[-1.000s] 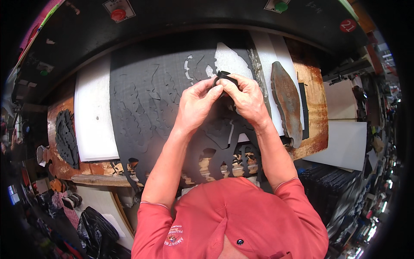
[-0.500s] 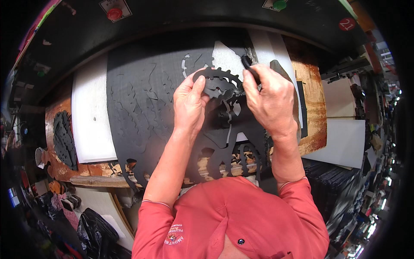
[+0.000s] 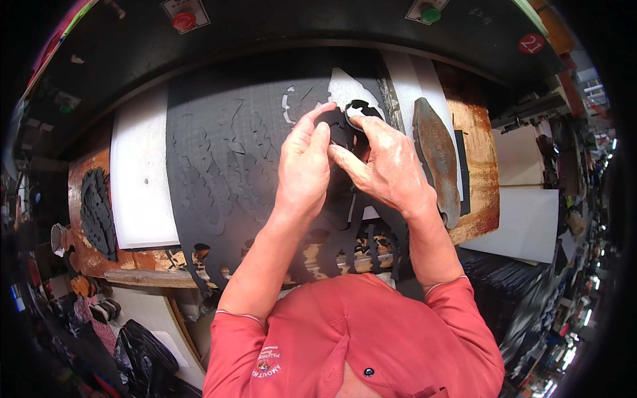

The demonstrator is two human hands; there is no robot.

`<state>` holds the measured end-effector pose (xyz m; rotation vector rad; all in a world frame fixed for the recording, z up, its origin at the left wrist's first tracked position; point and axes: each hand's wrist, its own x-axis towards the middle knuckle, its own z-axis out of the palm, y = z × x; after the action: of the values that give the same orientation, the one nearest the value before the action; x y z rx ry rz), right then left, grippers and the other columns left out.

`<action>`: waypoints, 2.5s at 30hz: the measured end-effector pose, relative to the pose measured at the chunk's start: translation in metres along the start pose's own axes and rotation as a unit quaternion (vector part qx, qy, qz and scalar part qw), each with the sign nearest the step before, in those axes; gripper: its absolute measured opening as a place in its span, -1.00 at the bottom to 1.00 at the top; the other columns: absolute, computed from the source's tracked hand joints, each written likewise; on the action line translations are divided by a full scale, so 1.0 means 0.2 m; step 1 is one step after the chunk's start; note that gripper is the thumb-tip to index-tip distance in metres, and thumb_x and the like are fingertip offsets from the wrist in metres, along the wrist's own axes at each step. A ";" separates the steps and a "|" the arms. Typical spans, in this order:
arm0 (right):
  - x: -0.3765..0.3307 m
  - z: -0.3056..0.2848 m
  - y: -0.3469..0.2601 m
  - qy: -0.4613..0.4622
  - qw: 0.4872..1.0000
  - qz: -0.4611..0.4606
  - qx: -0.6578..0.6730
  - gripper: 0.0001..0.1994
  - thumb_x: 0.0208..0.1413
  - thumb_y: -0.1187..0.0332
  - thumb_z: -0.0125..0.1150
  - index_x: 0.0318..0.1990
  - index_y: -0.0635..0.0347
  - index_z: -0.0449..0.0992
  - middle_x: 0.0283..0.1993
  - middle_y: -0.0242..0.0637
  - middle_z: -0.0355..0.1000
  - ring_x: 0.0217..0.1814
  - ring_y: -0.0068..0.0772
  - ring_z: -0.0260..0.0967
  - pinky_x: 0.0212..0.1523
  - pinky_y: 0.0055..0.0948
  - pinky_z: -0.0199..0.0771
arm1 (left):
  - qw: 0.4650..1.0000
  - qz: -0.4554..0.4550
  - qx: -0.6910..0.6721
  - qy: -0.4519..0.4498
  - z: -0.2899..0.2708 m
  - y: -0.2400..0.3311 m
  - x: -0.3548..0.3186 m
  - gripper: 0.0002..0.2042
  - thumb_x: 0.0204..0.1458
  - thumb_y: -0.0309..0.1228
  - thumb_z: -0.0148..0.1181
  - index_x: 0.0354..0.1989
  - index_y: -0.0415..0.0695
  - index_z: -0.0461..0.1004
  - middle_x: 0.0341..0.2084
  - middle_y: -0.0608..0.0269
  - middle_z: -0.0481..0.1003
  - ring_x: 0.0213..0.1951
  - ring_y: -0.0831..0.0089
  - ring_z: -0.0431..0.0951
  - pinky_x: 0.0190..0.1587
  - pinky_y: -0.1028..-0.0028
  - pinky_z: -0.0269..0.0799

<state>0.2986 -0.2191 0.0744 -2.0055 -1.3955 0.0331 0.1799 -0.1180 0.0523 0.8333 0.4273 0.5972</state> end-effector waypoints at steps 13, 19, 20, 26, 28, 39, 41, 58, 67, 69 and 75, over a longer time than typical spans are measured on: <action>-0.07 0.00 0.13 -0.043 0.997 -0.063 0.032 -0.53 0.10 0.23 0.59 0.04 0.35 0.57 -0.15 0.03 0.57 -0.17 0.20 0.60 -0.21 -0.05 0.65 | 0.975 0.010 0.223 0.020 -0.01 -0.02 -0.02 -0.56 0.47 -0.44 0.05 0.47 -0.26 0.35 0.02 0.31 0.56 -0.05 0.71 0.49 0.07 0.61 0.48; -0.05 0.03 0.24 -0.029 0.986 -0.079 0.147 -0.61 0.09 0.31 0.59 0.00 0.32 0.64 -0.23 -0.10 0.60 -0.25 -0.04 0.61 -0.24 -0.23 0.60 | 0.969 -0.070 0.237 0.023 -0.06 0.05 0.00 -0.62 0.43 -0.48 0.11 0.37 -0.30 0.44 0.00 0.23 0.62 -0.14 0.61 0.62 -0.01 0.50 0.63; -0.05 0.04 0.25 -0.038 0.980 -0.081 0.178 -0.64 0.10 0.32 0.59 -0.02 0.32 0.65 -0.26 -0.11 0.60 -0.26 -0.09 0.60 -0.25 -0.26 0.59 | 0.975 -0.053 0.216 0.011 -0.06 0.04 0.00 -0.62 0.43 -0.48 0.12 0.37 -0.29 0.45 -0.01 0.24 0.63 -0.14 0.61 0.63 -0.02 0.51 0.63; -0.08 -0.07 0.33 -0.024 0.896 0.249 0.366 -0.75 0.41 0.19 0.36 -0.15 0.23 0.72 -0.40 -0.45 0.61 -0.54 -0.77 0.42 -0.57 -0.70 0.36 | 0.997 -0.018 0.073 0.001 -0.17 -0.05 0.00 -0.63 0.42 -0.50 0.10 0.35 -0.29 0.47 -0.04 0.19 0.66 -0.09 0.51 0.70 -0.01 0.47 0.64; -0.07 -0.15 0.38 0.088 0.905 0.231 0.347 -0.74 0.40 0.16 0.37 -0.22 0.16 0.69 -0.41 -0.47 0.61 -0.58 -0.80 0.35 -0.60 -0.70 0.30 | 0.977 -0.017 0.202 0.061 -0.25 -0.08 0.05 -0.65 0.42 -0.49 0.09 0.33 -0.31 0.48 -0.04 0.17 0.66 -0.11 0.48 0.71 0.00 0.44 0.63; 0.13 -1.09 0.62 0.517 0.805 0.136 0.258 -0.70 0.36 0.17 0.43 -0.11 0.30 0.64 -0.39 -0.45 0.54 -0.48 -0.71 0.31 -0.43 -0.75 0.37 | 0.961 0.080 0.233 0.122 -0.43 -0.27 0.13 -0.65 0.45 -0.52 0.03 0.35 -0.29 0.44 0.04 0.11 0.62 0.07 0.43 0.64 0.04 0.36 0.73; 0.11 -1.05 0.57 0.429 0.875 0.138 0.177 -0.66 0.36 0.16 0.42 -0.11 0.35 0.65 -0.36 -0.34 0.62 -0.48 -0.69 0.34 -0.28 -0.71 0.42 | 0.962 0.065 0.235 0.122 -0.40 -0.26 0.14 -0.63 0.46 -0.50 0.04 0.38 -0.30 0.42 0.04 0.12 0.62 0.03 0.45 0.66 0.03 0.41 0.71; 0.23 0.07 0.07 0.191 0.975 -0.106 0.042 -0.80 0.31 0.56 0.40 0.05 0.33 0.72 -0.16 -0.24 0.71 -0.22 -0.60 0.59 -0.19 -0.59 0.60 | 0.664 0.118 0.603 0.426 -1.02 0.18 -0.92 -0.58 0.32 -0.41 0.28 0.31 -0.31 0.49 0.30 -0.22 0.45 0.39 -0.06 0.40 0.40 0.10 0.38; 0.03 0.90 -0.51 -0.009 0.922 -0.381 0.072 -0.70 -0.06 0.56 0.40 -0.11 0.13 0.64 -0.12 -0.28 0.58 -0.18 -0.20 0.52 -0.15 -0.27 0.58 | 0.902 -0.033 0.221 0.369 -1.11 0.36 -0.99 -0.57 0.40 -0.28 0.25 0.22 -0.43 0.47 -0.17 0.04 0.66 -0.31 0.43 0.72 -0.24 0.51 0.62; -0.05 0.96 -0.54 -0.071 0.922 -0.370 0.089 -0.68 -0.08 0.57 0.43 -0.10 0.20 0.64 -0.10 -0.25 0.55 -0.13 -0.14 0.48 -0.12 -0.24 0.56 | 0.924 -0.080 0.203 0.315 -1.15 0.41 -0.96 -0.62 0.38 -0.23 0.28 0.08 -0.37 0.55 -0.29 0.10 0.70 -0.33 0.47 0.72 -0.27 0.55 0.59; -0.10 0.96 -0.54 -0.092 0.928 -0.347 0.103 -0.69 -0.08 0.60 0.41 -0.10 0.27 0.63 -0.17 -0.17 0.54 -0.17 -0.12 0.54 -0.16 -0.25 0.64 | 0.939 -0.090 0.224 0.246 -1.18 0.43 -0.93 -0.64 0.33 -0.20 0.33 -0.23 -0.36 0.60 -0.35 0.05 0.73 -0.39 0.53 0.69 -0.35 0.55 0.59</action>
<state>0.1279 -0.1164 -0.0216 -1.2757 -2.0583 0.0506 -0.1240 -0.0610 -0.0011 1.0613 1.1178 0.5414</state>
